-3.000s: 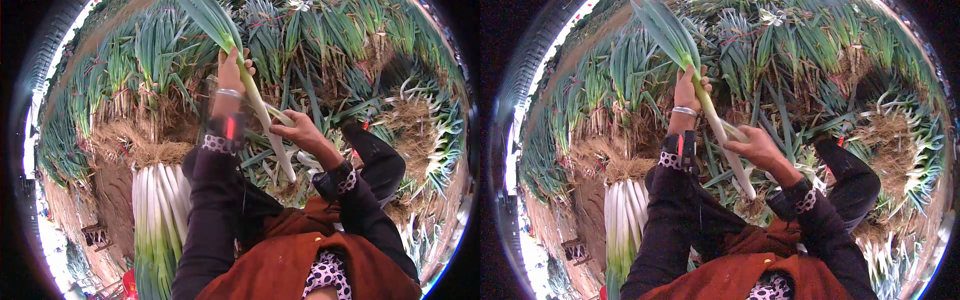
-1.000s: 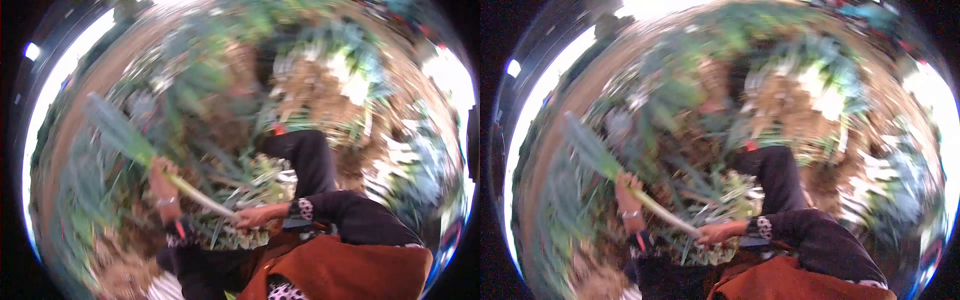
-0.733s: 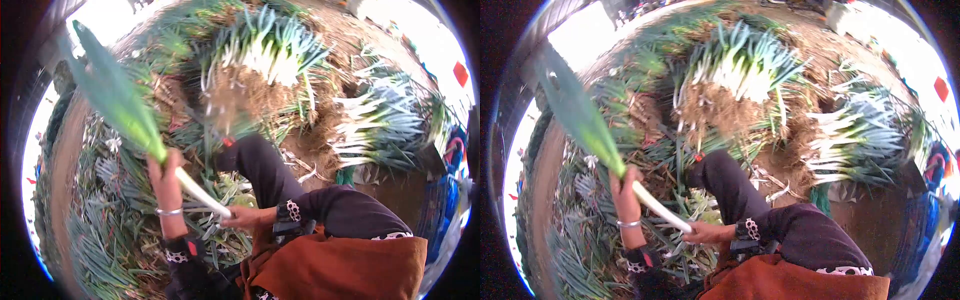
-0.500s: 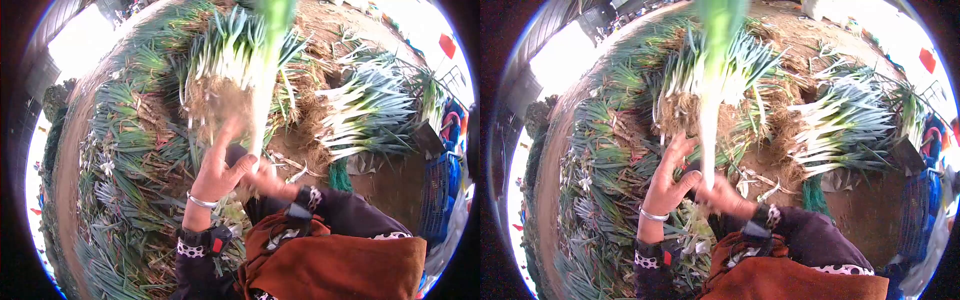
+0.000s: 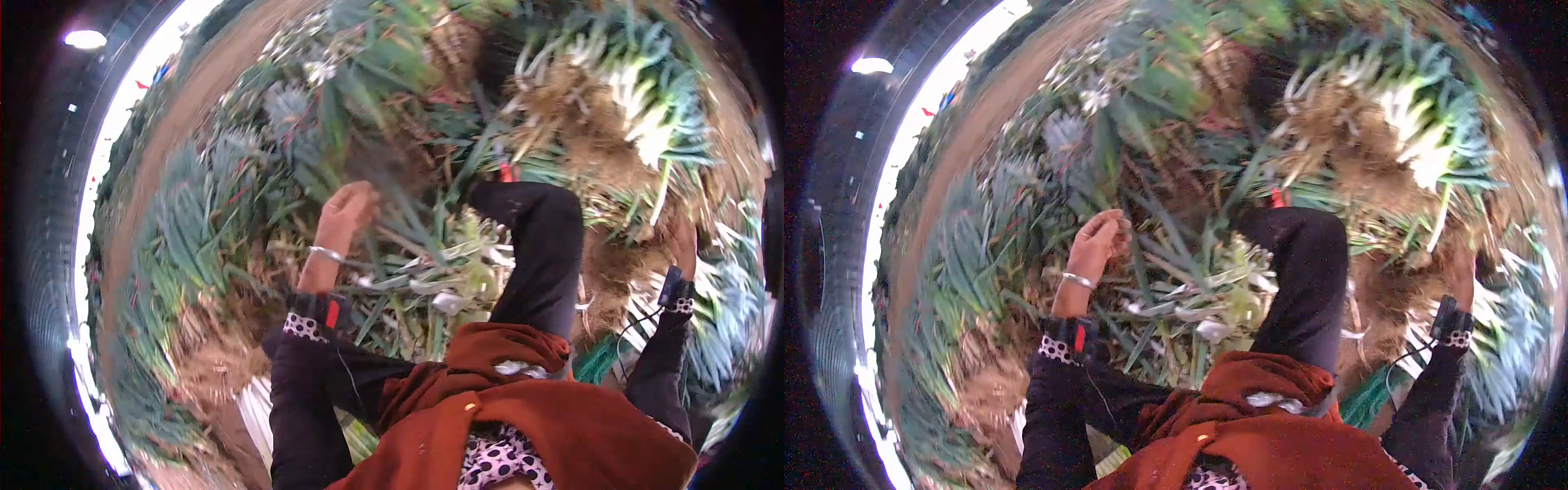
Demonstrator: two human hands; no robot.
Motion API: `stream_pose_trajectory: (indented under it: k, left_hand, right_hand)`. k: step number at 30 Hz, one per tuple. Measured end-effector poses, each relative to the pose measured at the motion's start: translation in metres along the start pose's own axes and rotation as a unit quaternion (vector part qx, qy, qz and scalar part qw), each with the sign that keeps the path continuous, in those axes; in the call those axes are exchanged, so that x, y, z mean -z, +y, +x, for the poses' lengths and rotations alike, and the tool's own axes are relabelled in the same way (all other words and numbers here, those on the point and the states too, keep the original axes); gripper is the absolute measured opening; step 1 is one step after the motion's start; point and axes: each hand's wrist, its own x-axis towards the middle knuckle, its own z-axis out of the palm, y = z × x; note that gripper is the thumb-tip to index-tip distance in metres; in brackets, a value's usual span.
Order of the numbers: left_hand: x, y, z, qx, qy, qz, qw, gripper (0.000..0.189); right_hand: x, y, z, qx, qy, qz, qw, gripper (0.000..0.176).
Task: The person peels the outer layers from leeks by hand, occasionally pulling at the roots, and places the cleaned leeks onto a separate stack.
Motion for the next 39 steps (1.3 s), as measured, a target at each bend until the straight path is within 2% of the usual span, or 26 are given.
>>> stream_pose_trajectory:
  k: [2, 4, 5, 6, 7, 8, 10, 11, 12, 15, 16, 18, 20, 21, 22, 24, 25, 26, 28, 30, 32, 34, 35, 37, 38, 39]
  left_hand:
    - [0.045, -0.002, -0.003, 0.006, 0.063, -0.076, 0.995, 0.019]
    - [0.081, -0.007, -0.002, -0.001, 0.119, -0.069, 0.99, 0.017]
    - [0.098, -0.012, -0.001, -0.015, 0.129, -0.108, 0.986, 0.017]
    - [0.111, -0.019, 0.002, -0.03, 0.139, -0.147, 0.979, 0.016]
    - [0.114, -0.021, -0.002, -0.025, 0.184, -0.148, 0.971, 0.016]
    - [0.119, -0.027, -0.007, -0.026, 0.19, -0.156, 0.969, 0.016]
    - [0.129, -0.042, -0.014, 0.018, 0.22, -0.184, 0.958, 0.02]
    - [0.13, -0.046, -0.018, 0.026, 0.207, -0.178, 0.962, 0.022]
    - [0.13, -0.048, -0.025, 0.034, 0.198, -0.172, 0.964, 0.023]
    - [0.13, -0.037, -0.042, 0.072, 0.185, -0.094, 0.976, 0.024]
    - [0.134, -0.038, -0.045, 0.077, 0.18, -0.089, 0.977, 0.023]
    - [0.145, -0.045, -0.05, 0.097, 0.184, -0.115, 0.971, 0.023]
    - [0.153, -0.05, -0.049, 0.115, 0.188, -0.139, 0.965, 0.022]
    - [0.155, -0.051, -0.049, 0.112, 0.184, -0.137, 0.967, 0.022]
    - [0.156, -0.052, -0.05, 0.109, 0.179, -0.134, 0.968, 0.021]
    - [0.156, -0.051, -0.049, 0.118, 0.181, -0.114, 0.97, 0.022]
    - [0.155, -0.048, -0.047, 0.117, 0.184, -0.094, 0.972, 0.023]
    - [0.155, -0.049, -0.045, 0.114, 0.189, -0.094, 0.971, 0.023]
    - [0.155, -0.06, -0.038, 0.109, 0.163, -0.049, 0.979, 0.027]
    - [0.145, -0.07, -0.03, 0.1, 0.166, -0.035, 0.98, 0.035]
    - [0.126, -0.098, -0.024, 0.124, 0.122, -0.079, 0.982, 0.04]
    - [0.093, -0.093, -0.031, 0.22, 0.05, -0.103, 0.969, 0.039]
    - [0.083, -0.119, -0.034, 0.201, 0.029, -0.084, 0.976, 0.037]
    - [0.071, -0.176, -0.039, 0.179, 0.029, -0.057, 0.982, 0.031]
    - [0.06, -0.173, -0.051, 0.18, 0.028, -0.056, 0.982, 0.031]
    - [0.049, -0.165, -0.061, 0.208, 0.045, -0.125, 0.969, 0.03]
  right_hand:
    - [-0.148, -0.051, -0.079, 0.046, -0.091, -0.107, 0.989, 0.038]
    - [-0.276, -0.066, -0.126, 0.066, -0.226, -0.176, 0.956, 0.038]
    - [-0.334, -0.061, -0.15, 0.098, -0.303, -0.168, 0.933, 0.034]
    - [-0.388, -0.061, -0.169, 0.108, -0.371, -0.272, 0.881, 0.033]
    - [-0.438, -0.034, -0.176, 0.113, -0.413, -0.259, 0.866, 0.035]
    - [-0.485, -0.022, -0.186, 0.166, -0.449, -0.337, 0.811, 0.033]
    - [-0.567, 0.051, -0.172, 0.087, -0.511, -0.311, 0.797, 0.033]
    - [-0.601, 0.079, -0.171, 0.131, -0.483, -0.382, 0.777, 0.035]
    - [-0.63, 0.104, -0.166, 0.202, -0.461, -0.463, 0.729, 0.04]
    - [-0.697, 0.167, -0.146, 0.214, -0.425, -0.493, 0.728, 0.049]
    - [-0.711, 0.182, -0.143, 0.194, -0.385, -0.498, 0.752, 0.053]
    - [-0.734, 0.219, -0.129, 0.168, -0.347, -0.508, 0.77, 0.057]
    - [-0.751, 0.251, -0.115, 0.195, -0.313, -0.519, 0.771, 0.061]
    - [-0.753, 0.264, -0.113, 0.249, -0.296, -0.521, 0.761, 0.057]
    - [-0.755, 0.269, -0.113, 0.246, -0.299, -0.524, 0.759, 0.057]
    - [-0.75, 0.267, -0.114, 0.046, -0.497, -0.349, 0.793, 0.054]
    - [-0.739, 0.221, -0.154, 0.116, -0.526, -0.356, 0.764, 0.032]
    - [-0.728, 0.204, -0.182, 0.119, -0.531, -0.354, 0.761, 0.032]
    - [-0.692, 0.184, -0.229, -0.031, -0.559, -0.267, 0.784, 0.026]
    - [-0.635, 0.153, -0.289, -0.034, -0.611, -0.287, 0.737, 0.026]
    - [-0.562, 0.128, -0.354, -0.046, -0.629, -0.236, 0.739, 0.03]
    - [-0.497, 0.133, -0.388, 0.012, -0.682, -0.301, 0.667, 0.032]
    - [-0.482, 0.129, -0.391, 0.01, -0.682, -0.3, 0.667, 0.032]
    - [-0.461, 0.119, -0.389, 0.0, -0.729, -0.439, 0.525, 0.043]
    - [-0.457, 0.123, -0.38, -0.091, -0.695, -0.375, 0.607, 0.041]
    - [-0.464, 0.123, -0.369, -0.144, -0.651, -0.346, 0.66, 0.045]
